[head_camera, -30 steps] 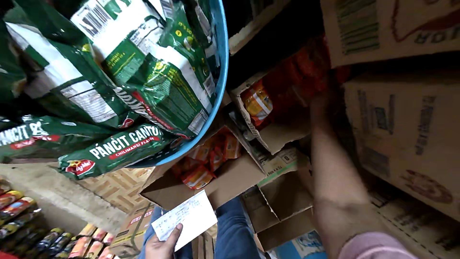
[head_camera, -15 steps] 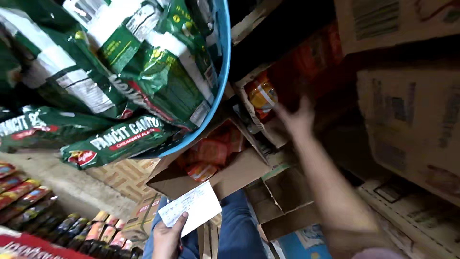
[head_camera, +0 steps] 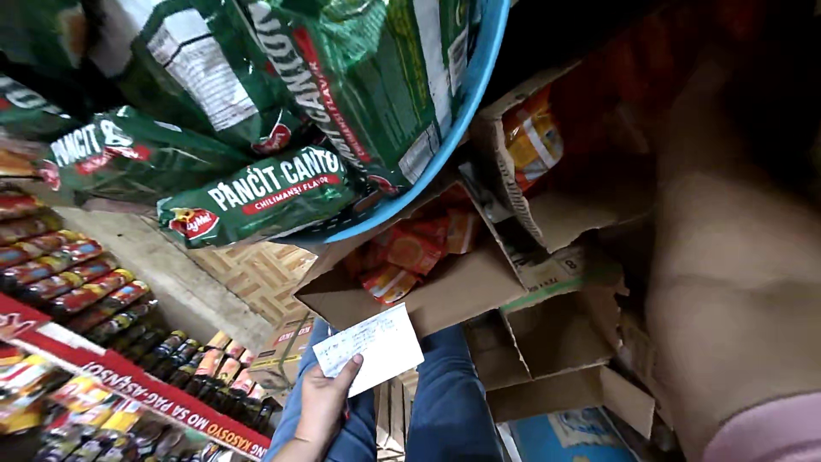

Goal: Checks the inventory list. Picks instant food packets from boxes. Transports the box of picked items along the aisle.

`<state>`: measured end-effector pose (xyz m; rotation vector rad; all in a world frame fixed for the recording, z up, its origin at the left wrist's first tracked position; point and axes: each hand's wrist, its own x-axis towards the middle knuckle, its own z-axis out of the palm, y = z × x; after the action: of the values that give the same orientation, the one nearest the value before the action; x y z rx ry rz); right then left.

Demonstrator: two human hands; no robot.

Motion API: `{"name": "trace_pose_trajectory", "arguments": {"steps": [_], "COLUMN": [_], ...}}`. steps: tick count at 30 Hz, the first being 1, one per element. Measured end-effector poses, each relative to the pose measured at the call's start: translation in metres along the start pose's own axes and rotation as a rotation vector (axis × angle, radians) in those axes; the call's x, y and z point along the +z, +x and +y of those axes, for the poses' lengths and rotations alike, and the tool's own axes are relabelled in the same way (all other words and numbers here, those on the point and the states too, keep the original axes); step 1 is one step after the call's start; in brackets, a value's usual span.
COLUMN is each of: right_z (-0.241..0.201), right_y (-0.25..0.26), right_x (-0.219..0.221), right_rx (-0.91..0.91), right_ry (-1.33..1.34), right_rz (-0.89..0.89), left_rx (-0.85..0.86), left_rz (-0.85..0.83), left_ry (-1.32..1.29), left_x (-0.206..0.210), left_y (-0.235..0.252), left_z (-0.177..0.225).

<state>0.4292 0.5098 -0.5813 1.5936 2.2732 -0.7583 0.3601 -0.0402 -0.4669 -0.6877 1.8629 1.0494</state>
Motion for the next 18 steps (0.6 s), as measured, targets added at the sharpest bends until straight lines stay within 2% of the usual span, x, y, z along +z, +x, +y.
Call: {"name": "trace_pose_trajectory", "arguments": {"steps": [2, 4, 5, 7, 11, 14, 16, 18], "right_z": [0.002, -0.005, -0.009, -0.010, -0.010, -0.031, -0.050, -0.061], "right_y": [-0.005, -0.012, -0.023, -0.070, -0.230, -0.339, -0.382, -0.394], "right_x": [0.003, 0.007, 0.011, 0.024, 0.046, 0.048, 0.052, 0.063], "right_rx": [0.024, 0.157, 0.221, 0.209, -0.093, -0.314, -0.323, -0.280], "right_ry": [0.079, 0.228, 0.302, 0.363, 0.226, 0.403, 0.576, 0.631], "right_rz": [0.127, 0.294, 0.380, 0.461, 0.378, 0.231, 0.093, 0.015], "left_rx": [-0.001, -0.001, -0.006, -0.026, -0.112, -0.044, 0.033, 0.083], "left_rz": [-0.009, -0.001, 0.010, 0.045, 0.172, 0.310, 0.378, 0.434], "left_ry": [-0.006, -0.010, -0.006, -0.032, -0.127, -0.075, 0.066, 0.160], "left_x": [0.000, 0.002, 0.001, -0.002, -0.009, -0.027, -0.051, -0.080], "left_y": [-0.001, 0.000, 0.001, 0.003, 0.017, 0.034, 0.047, 0.064], "left_z": [-0.001, 0.000, 0.001, 0.005, 0.022, 0.030, 0.030, 0.024]}}
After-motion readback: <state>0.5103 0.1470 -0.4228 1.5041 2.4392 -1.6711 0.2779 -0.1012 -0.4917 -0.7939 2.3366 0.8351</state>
